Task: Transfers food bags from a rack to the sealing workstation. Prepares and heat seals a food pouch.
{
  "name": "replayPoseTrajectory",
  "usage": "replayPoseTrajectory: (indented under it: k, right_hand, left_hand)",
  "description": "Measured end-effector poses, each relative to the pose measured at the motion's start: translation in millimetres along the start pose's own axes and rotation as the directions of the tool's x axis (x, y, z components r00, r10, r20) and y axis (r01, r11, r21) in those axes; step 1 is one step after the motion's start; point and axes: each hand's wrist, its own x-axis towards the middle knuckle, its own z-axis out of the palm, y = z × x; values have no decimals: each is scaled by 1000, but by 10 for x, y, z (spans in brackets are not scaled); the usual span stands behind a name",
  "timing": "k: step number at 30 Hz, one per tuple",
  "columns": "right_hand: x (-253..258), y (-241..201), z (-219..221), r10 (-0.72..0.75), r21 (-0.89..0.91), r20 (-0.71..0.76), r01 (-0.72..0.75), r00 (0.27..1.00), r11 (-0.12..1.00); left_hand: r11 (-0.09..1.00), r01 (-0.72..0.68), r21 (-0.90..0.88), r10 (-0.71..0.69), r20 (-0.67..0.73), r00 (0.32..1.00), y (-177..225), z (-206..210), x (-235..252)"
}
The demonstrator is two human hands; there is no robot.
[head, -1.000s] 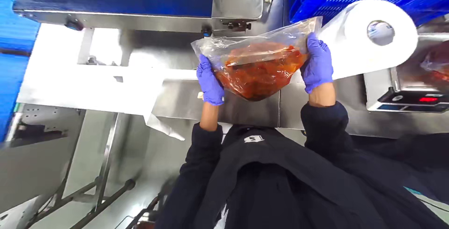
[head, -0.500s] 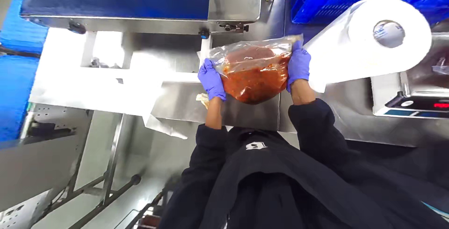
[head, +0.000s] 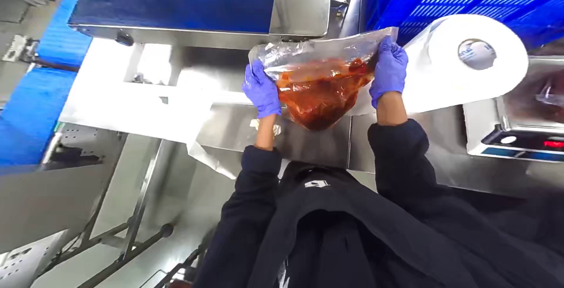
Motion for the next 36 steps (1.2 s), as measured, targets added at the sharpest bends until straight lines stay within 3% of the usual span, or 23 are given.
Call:
replayPoseTrajectory:
  k: [2,5,7,10,14,17,20,22,24,26,28,32,36]
  right_hand:
    - [-205,-42,7,3,46,-34,-1,999,999]
    - [-292,-76,190,79,209,-155,-46,985,977]
    - [-353,-218,253,84,345,-187,-15,979,938]
    - [-605,-405,308,5,527,-200,104,980,843]
    - [-944,-721,467,45,626,-244,122,969,770]
    - [-876,-1089,571,52,666,-294,165,955,727]
    - [-733,-1466,548,-127,694,-296,305,947,652]
    - [-681,-1833,563,-293,670,-310,426,905,608]
    - [-571,-2259,647,-415,647,-361,545,835,533]
    - [-296,-2730,799,-426,655,-479,635,768,409]
    - [-6,-2939,920,-401,670,-518,650,756,360]
    - [538,-2756,1120,-330,621,-504,600,799,504]
    - [1179,-2256,1315,-303,505,-522,575,797,643]
  left_hand:
    - [957,177,-229,-179,10,984,53,8,-86]
    - [654,465,-597,-432,210,877,180,-28,-121]
    - [480,517,-709,-372,369,852,188,-158,-97]
    - [331,542,-773,-241,486,840,118,-362,-14]
    - [348,620,-703,-239,573,784,330,-669,300]
    - [325,638,-698,-99,646,757,618,-726,743]
    - [344,534,-773,169,610,774,999,-742,1214]
    - [451,371,-812,395,554,733,1192,-876,1501]
    - [485,259,-836,520,513,683,1365,-1090,1702]
    - [474,179,-862,505,433,746,1705,-1163,1895]
    - [481,82,-873,459,330,825,1997,-1094,2076]
    - [383,1,-924,259,108,960,2143,-473,2475]
    - [426,-191,-884,262,-81,962,1739,37,2579]
